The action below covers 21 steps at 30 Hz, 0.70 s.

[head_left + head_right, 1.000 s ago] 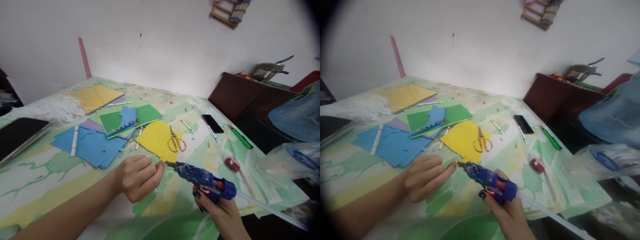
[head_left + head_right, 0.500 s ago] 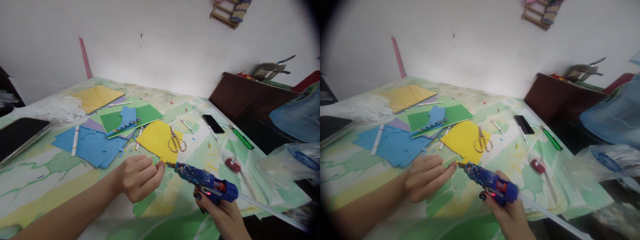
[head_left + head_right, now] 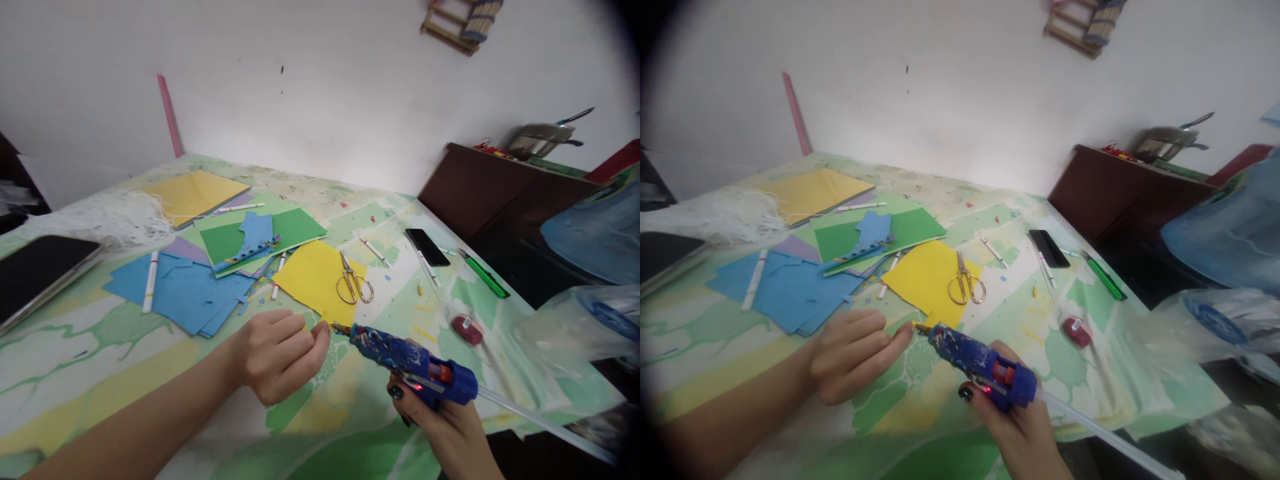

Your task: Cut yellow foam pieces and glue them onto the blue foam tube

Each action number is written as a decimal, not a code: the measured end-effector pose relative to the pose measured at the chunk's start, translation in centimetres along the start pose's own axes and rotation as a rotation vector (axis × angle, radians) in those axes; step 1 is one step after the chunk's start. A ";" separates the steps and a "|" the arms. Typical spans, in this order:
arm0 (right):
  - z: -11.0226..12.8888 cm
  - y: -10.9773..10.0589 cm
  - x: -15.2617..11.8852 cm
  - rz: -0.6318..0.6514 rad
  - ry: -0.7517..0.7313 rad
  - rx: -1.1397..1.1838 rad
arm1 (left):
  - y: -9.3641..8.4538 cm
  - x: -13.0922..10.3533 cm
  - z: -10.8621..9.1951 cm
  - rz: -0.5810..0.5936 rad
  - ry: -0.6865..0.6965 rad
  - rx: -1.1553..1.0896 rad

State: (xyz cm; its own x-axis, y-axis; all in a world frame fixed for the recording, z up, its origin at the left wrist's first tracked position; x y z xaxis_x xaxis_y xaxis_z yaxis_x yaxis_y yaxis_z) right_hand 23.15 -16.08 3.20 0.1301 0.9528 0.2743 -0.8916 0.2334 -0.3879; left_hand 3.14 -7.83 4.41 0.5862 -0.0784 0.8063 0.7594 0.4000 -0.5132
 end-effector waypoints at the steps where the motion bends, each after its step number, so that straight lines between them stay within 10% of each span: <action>1: 0.0 0.0 0.0 -0.011 0.006 0.006 | 0.0 0.0 0.0 -0.002 -0.001 0.004; 21: 0.2 0.0 -0.2 -0.054 0.025 0.023 | 0.1 -0.2 0.0 -0.004 0.003 0.011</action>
State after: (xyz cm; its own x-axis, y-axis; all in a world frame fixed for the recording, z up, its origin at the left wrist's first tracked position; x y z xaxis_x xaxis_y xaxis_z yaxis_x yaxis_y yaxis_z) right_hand 23.06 -16.30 3.30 0.1889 0.9437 0.2717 -0.8927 0.2803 -0.3528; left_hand 3.12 -7.75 4.23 0.5836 -0.0827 0.8078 0.7589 0.4095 -0.5064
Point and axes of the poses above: each hand's wrist, its own x-axis towards the middle knuckle, its own y-axis out of the palm, z = x × y, the point moved 3 cm from there along x, towards the middle knuckle, and after that the axes turned 7 degrees about -y, right-handed, at the moved point
